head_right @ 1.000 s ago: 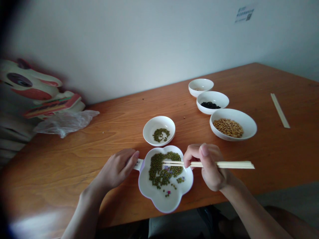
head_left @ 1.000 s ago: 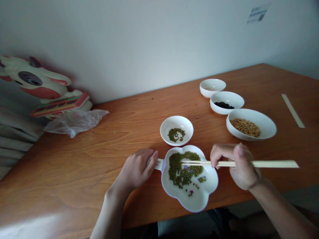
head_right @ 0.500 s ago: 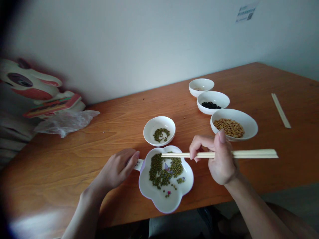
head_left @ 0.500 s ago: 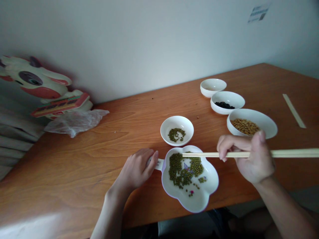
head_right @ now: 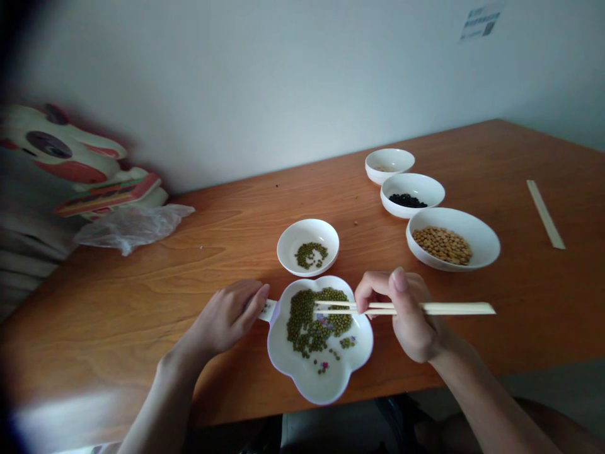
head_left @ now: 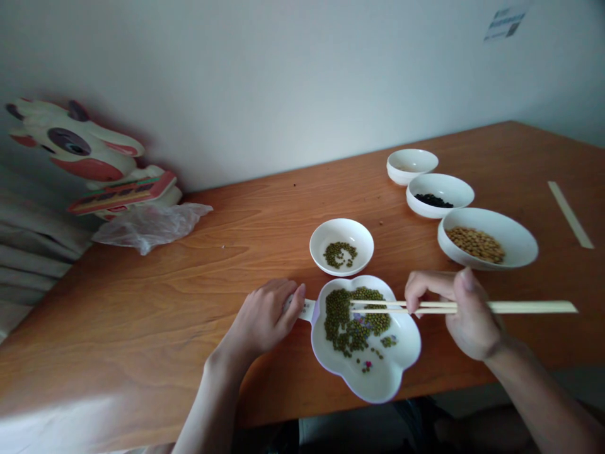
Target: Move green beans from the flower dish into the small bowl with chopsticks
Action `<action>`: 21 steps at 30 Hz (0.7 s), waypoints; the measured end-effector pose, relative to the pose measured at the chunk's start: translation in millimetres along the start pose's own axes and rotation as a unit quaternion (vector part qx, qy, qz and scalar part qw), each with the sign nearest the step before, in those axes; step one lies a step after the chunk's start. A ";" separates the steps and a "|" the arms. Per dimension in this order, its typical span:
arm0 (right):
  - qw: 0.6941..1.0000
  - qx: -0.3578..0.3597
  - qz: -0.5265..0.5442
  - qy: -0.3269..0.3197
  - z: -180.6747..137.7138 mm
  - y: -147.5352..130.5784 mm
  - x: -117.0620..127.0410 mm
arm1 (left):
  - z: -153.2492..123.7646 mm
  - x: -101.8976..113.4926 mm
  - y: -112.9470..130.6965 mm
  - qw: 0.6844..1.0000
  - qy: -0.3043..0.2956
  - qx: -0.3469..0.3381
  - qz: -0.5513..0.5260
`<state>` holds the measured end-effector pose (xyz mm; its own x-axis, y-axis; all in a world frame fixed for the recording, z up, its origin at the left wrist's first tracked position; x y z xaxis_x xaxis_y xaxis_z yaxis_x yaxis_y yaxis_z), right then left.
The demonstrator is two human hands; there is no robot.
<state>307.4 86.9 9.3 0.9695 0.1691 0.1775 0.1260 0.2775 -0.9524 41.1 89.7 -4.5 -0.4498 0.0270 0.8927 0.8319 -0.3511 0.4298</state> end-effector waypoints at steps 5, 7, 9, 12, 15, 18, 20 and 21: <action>1.000 0.009 0.020 0.002 0.1 -3.4 -2.0 | -0.7 -0.2 0.4 1.000 -0.003 -0.003 -0.001; 1.000 0.010 0.014 0.001 -0.4 -3.5 -1.1 | -0.5 -0.9 0.1 1.000 -0.006 -0.003 -0.002; 1.000 0.013 0.004 -0.001 -0.7 -3.4 0.0 | 0.0 -1.5 -0.4 1.000 -0.007 -0.002 -0.001; 1.000 0.021 -0.002 0.002 -0.4 -3.6 1.7 | 0.6 -1.2 -0.4 1.000 -0.003 -0.004 0.002; 1.000 0.027 -0.004 0.007 0.0 -4.0 2.4 | 0.5 -0.6 0.2 1.000 -0.003 -0.004 -0.003; 0.999 0.032 0.000 0.012 -0.5 -4.7 2.5 | 0.0 -0.2 0.3 1.000 -0.006 -0.001 -0.006; 0.999 0.034 0.008 0.016 -0.9 -5.6 2.9 | -0.3 -0.1 0.4 1.000 -0.004 -0.003 -0.002; 0.999 0.035 0.012 0.019 -1.1 -6.5 3.3 | -0.3 0.1 0.6 1.000 -0.003 -0.006 0.001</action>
<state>310.1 84.6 15.8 0.9794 0.1419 0.1440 0.0885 0.3396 -0.9364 41.5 89.2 -4.2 -0.4460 0.0314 0.8945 0.8292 -0.3617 0.4262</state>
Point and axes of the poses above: each hand's wrist, its own z-axis towards the middle knuckle, its own x-axis out of the back of the hand, y = z × x, the point moved 10 cm from there along z, towards the middle knuckle, and after that the axes turned 10 degrees about y, right-handed, at the moved point
